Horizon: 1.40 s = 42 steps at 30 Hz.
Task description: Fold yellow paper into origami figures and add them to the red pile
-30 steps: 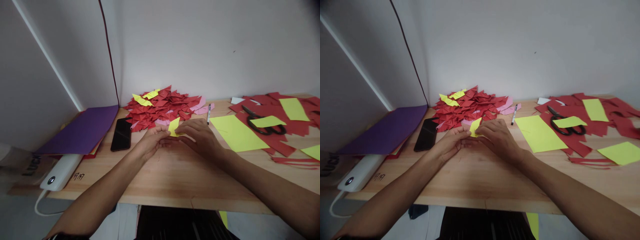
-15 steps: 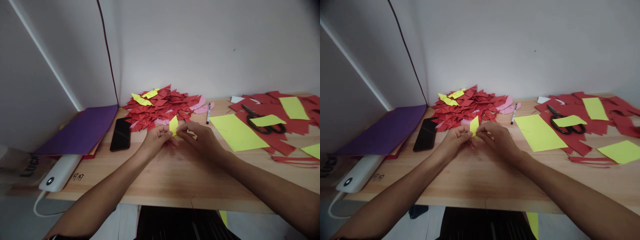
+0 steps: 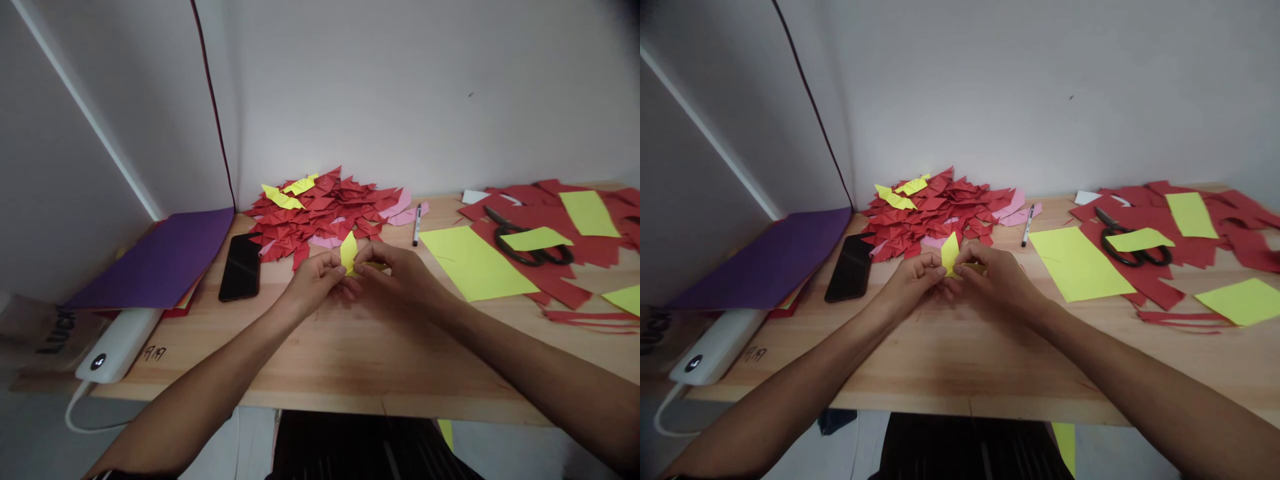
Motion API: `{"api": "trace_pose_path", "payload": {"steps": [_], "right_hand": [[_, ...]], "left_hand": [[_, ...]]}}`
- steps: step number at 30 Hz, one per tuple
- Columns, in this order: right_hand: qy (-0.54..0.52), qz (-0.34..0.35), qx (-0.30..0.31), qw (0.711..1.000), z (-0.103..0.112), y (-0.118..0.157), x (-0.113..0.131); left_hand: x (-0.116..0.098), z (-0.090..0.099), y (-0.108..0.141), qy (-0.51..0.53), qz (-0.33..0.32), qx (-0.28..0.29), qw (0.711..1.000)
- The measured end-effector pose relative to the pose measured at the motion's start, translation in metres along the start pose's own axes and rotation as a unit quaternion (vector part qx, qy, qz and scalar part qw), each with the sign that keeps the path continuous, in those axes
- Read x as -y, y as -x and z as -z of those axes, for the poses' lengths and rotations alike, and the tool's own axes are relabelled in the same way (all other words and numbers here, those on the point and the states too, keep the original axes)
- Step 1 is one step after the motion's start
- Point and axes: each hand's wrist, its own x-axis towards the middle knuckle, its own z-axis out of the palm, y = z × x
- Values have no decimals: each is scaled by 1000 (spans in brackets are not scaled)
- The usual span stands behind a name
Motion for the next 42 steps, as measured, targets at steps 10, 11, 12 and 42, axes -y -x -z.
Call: {"api": "trace_pose_path", "payload": {"steps": [10, 11, 12, 42], "right_hand": [[20, 10, 2, 1000, 2, 0, 0], [22, 5, -1, 1000, 2, 0, 1], [23, 0, -2, 1000, 2, 0, 1], [-28, -15, 37, 999, 4, -3, 0]], "left_hand": [[2, -1, -2, -18, 17, -5, 1000], [2, -2, -2, -26, 19, -9, 999], [3, -2, -2, -38, 20, -14, 999], [0, -2, 1, -16, -26, 10, 999]]}}
